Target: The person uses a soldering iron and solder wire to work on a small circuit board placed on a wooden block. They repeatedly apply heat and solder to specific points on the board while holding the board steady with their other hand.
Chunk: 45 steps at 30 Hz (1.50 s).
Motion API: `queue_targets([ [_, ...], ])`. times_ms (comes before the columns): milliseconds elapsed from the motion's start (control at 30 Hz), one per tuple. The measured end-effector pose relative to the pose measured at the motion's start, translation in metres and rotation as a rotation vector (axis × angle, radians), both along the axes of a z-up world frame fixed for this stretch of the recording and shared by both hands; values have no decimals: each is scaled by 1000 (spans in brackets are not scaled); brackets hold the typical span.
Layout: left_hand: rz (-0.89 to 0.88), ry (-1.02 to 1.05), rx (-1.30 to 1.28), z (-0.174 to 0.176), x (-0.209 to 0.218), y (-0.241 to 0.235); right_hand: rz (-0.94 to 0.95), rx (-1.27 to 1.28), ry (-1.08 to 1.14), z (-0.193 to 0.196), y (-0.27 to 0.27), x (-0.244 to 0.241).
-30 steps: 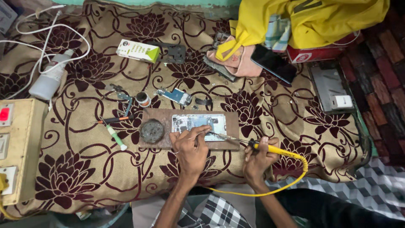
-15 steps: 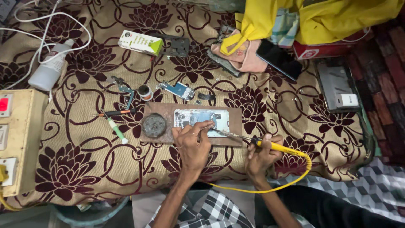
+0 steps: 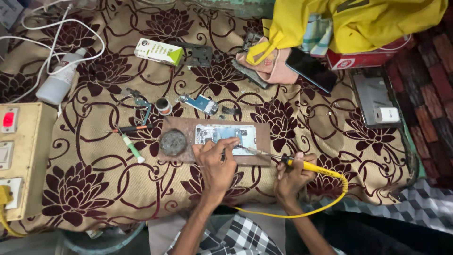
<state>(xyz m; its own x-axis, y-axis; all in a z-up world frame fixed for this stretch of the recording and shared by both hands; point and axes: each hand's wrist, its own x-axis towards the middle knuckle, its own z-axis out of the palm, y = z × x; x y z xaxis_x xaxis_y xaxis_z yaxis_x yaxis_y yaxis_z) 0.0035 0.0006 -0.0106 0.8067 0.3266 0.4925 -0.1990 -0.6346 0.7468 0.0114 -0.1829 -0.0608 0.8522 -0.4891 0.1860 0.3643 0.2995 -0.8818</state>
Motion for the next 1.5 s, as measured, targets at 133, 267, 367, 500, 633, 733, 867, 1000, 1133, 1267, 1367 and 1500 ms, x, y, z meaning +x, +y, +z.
queue_targets([
  [133, 8, -7, 1, -5, -3, 0, 6, 8, -44, -3, -1, -2],
  [267, -5, -25, 32, -11, -2, 1, -6, -42, -59, -5, -1, -1],
  [367, 5, -3, 25, -14, 1, 0, 14, -75, -91, -4, -4, -1],
  [500, -10, -41, 2, -11, -4, 1, -41, -114, -14, -1, -2, -7],
  [633, -2, -62, -6, -7, -1, 0, -32, -143, 14, 6, -2, -7],
  [733, 12, -42, 10, -6, -1, 1, -60, -279, -38, 13, -1, -6],
  [867, 17, -64, 6, -5, -3, 0, 41, -503, -119, 28, -5, -3],
  [1000, 36, -102, -76, 0, -5, 3, 76, -593, -212, 47, 4, -2],
  [1133, 38, -128, -129, 2, -6, 6, 65, -783, -224, 68, 10, -6],
  [1267, 75, -263, -65, -4, 7, 13, 8, -946, -235, 85, 17, -3],
  [1367, 127, -294, -43, -11, 22, 18, 8, -878, -201, 94, 21, -1],
  [1500, 124, -286, -48, -21, 27, 18, 27, -768, -59, 97, 17, -9],
])
